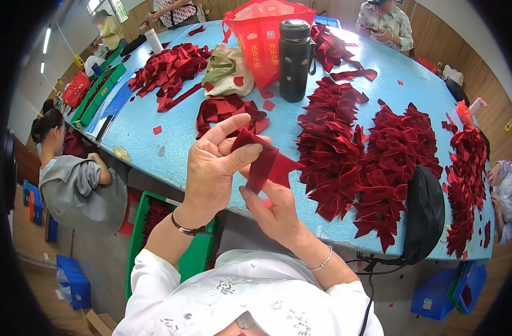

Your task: Folding and assembling red fabric pieces into bow shapes at a workbench.

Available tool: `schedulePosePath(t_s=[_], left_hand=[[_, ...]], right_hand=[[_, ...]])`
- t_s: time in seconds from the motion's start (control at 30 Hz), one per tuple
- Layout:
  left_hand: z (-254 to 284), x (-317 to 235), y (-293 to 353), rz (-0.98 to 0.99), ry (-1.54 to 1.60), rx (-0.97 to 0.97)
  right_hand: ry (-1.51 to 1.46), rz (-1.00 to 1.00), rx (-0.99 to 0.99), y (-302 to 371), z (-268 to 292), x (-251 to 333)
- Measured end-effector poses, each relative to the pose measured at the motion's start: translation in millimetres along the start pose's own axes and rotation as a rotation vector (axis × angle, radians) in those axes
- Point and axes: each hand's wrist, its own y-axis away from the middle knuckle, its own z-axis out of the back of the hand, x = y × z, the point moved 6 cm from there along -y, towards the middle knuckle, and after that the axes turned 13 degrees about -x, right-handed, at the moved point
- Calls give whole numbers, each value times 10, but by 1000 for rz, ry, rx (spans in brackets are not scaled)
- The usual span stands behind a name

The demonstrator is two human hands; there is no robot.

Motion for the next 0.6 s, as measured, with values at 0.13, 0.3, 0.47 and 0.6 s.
schedulePosePath(t_s=[0.13, 0.3, 0.47, 0.6], left_hand=[[-18, -17, 13, 5, 58, -3], [15, -4, 3, 6, 73, 9], [21, 7, -8, -8, 85, 20], [47, -1, -22, -24, 86, 13]], right_hand=[[-89, -6, -60, 69, 48, 36], [-15, -36, -40, 93, 56, 62], [-10, -55, -78, 115, 111, 40], [-281, -275, -104, 175, 87, 11]])
